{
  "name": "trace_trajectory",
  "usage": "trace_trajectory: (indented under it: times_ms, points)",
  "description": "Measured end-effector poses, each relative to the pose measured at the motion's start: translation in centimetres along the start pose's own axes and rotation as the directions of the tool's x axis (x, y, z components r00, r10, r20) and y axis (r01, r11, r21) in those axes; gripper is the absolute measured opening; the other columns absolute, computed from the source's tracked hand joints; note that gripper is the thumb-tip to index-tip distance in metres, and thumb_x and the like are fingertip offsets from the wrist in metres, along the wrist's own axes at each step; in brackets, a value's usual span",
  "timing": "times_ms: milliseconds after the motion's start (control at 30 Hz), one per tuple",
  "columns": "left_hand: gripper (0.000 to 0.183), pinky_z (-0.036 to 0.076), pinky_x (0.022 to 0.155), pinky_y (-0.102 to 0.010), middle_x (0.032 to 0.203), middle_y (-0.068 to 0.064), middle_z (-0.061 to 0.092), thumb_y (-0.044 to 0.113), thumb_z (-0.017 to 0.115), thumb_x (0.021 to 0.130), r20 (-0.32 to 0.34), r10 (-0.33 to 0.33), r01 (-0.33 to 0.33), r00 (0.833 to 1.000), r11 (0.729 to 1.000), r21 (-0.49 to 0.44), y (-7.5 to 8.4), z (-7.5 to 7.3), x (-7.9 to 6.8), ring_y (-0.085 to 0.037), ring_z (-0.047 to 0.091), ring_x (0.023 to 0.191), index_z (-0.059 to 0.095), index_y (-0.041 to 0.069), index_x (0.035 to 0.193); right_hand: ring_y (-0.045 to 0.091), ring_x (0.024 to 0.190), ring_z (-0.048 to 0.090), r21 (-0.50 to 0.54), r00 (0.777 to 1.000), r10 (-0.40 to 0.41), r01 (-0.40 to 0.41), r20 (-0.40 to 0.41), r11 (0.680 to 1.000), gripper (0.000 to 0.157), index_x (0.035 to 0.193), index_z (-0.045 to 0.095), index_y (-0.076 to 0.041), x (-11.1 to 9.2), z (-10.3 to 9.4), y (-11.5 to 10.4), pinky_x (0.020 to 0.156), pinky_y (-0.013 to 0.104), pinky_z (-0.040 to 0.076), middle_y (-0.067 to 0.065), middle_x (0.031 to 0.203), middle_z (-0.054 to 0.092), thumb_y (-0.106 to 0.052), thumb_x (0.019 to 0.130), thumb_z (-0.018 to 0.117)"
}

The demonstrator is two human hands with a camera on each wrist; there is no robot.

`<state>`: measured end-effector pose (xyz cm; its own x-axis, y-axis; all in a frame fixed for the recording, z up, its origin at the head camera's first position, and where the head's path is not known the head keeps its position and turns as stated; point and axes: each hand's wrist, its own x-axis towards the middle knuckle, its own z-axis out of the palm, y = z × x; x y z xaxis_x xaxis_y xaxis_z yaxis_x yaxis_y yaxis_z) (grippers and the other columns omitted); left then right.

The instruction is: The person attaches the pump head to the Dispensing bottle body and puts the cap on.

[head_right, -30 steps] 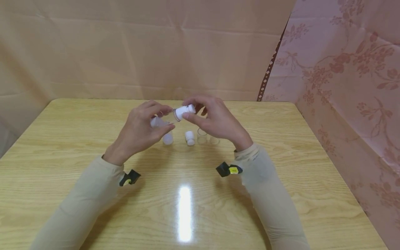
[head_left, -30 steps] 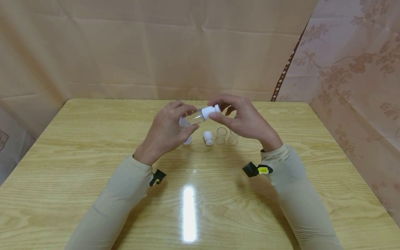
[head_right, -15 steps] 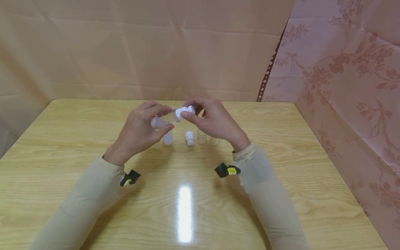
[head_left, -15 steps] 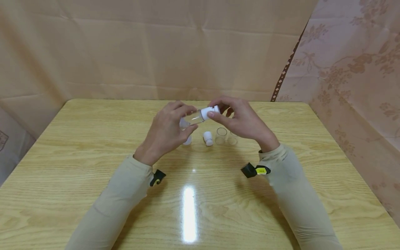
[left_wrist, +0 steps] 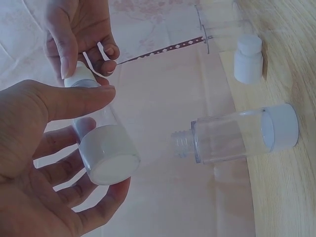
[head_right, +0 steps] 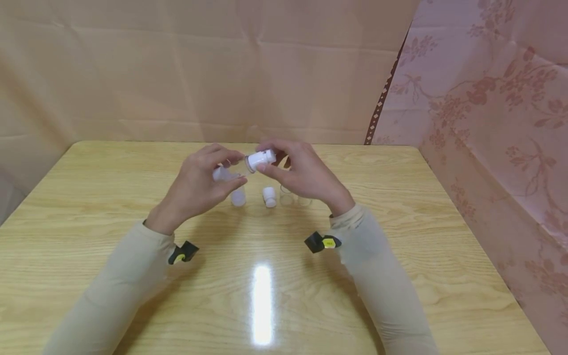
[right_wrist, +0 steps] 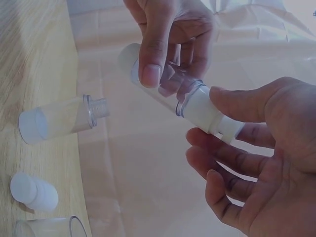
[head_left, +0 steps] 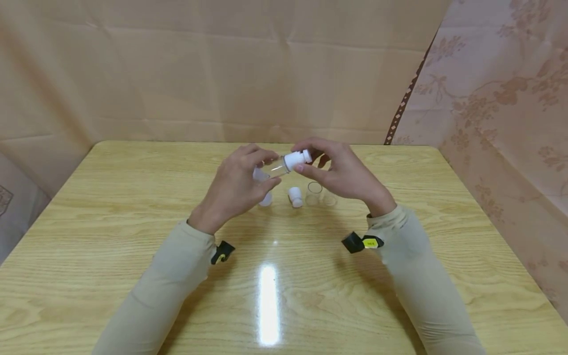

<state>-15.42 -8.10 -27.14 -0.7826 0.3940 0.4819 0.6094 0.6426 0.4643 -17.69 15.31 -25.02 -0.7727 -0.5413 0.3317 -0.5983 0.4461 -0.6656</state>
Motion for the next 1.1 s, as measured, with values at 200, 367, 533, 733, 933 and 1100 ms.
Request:
trace_trajectory:
  times_ms: [200,367,533,733,933,1100]
  points:
    - [0.037,0.052,0.081,-0.041,0.112,-0.010,0.068,0.015,0.084,0.085,-0.002,0.011,-0.011,1.000,1.000,0.026,0.1,0.0,0.0,-0.026,0.060,0.099,0.072,0.003,0.117,0.020,0.090,0.058,-0.003,1.000,0.019,-0.018,0.003,1.000,0.024,0.120,0.068,-0.007,0.1,0.1,-0.1,0.080,0.039,0.048,0.005,0.097,0.068,-0.014,0.098,0.070]
    - [0.037,0.053,0.083,-0.042,0.111,-0.010,0.068,0.016,0.084,0.086,-0.016,0.035,-0.034,0.999,0.998,0.061,0.1,0.1,-0.1,-0.028,0.061,0.101,0.072,0.003,0.117,0.019,0.089,0.058,-0.004,1.000,0.023,-0.023,-0.004,1.000,0.022,0.119,0.068,-0.007,0.1,0.2,-0.1,0.079,0.038,0.048,0.005,0.096,0.067,-0.015,0.098,0.069]
    - [0.036,0.054,0.083,-0.044,0.111,-0.012,0.068,0.015,0.084,0.086,-0.030,0.062,-0.059,0.998,0.994,0.097,0.0,0.2,-0.1,-0.029,0.062,0.102,0.072,0.002,0.117,0.020,0.089,0.058,-0.004,1.000,0.022,-0.022,-0.002,1.000,0.022,0.119,0.067,-0.006,0.1,0.3,0.0,0.078,0.039,0.047,0.005,0.097,0.067,-0.014,0.099,0.068]
    - [0.035,0.054,0.082,-0.044,0.110,-0.011,0.068,0.014,0.084,0.085,-0.041,0.069,-0.065,0.997,0.993,0.098,-0.2,0.3,-0.1,-0.029,0.062,0.101,0.072,0.003,0.116,0.020,0.090,0.058,-0.005,1.000,0.027,-0.027,0.008,1.000,0.024,0.121,0.067,-0.006,0.1,0.3,-0.1,0.079,0.039,0.048,0.005,0.099,0.067,-0.015,0.099,0.069]
    - [0.036,0.053,0.081,-0.043,0.109,-0.012,0.069,0.014,0.085,0.084,-0.045,0.050,-0.046,0.998,0.995,0.086,-0.2,0.1,0.0,-0.028,0.061,0.098,0.072,0.002,0.116,0.021,0.095,0.059,-0.031,0.998,0.050,-0.049,0.025,0.998,0.033,0.127,0.065,-0.006,0.1,-0.1,0.2,0.082,0.039,0.047,0.005,0.106,0.067,-0.019,0.097,0.072]
    - [0.038,0.052,0.082,-0.043,0.108,-0.012,0.069,0.013,0.086,0.083,-0.054,0.028,-0.024,0.998,0.997,0.075,-0.4,-0.1,0.0,-0.028,0.061,0.099,0.072,0.002,0.116,0.021,0.097,0.060,-0.066,0.996,0.083,-0.081,0.019,0.995,0.039,0.129,0.063,-0.005,0.1,-0.7,0.7,0.083,0.040,0.047,0.007,0.112,0.066,-0.019,0.095,0.074]
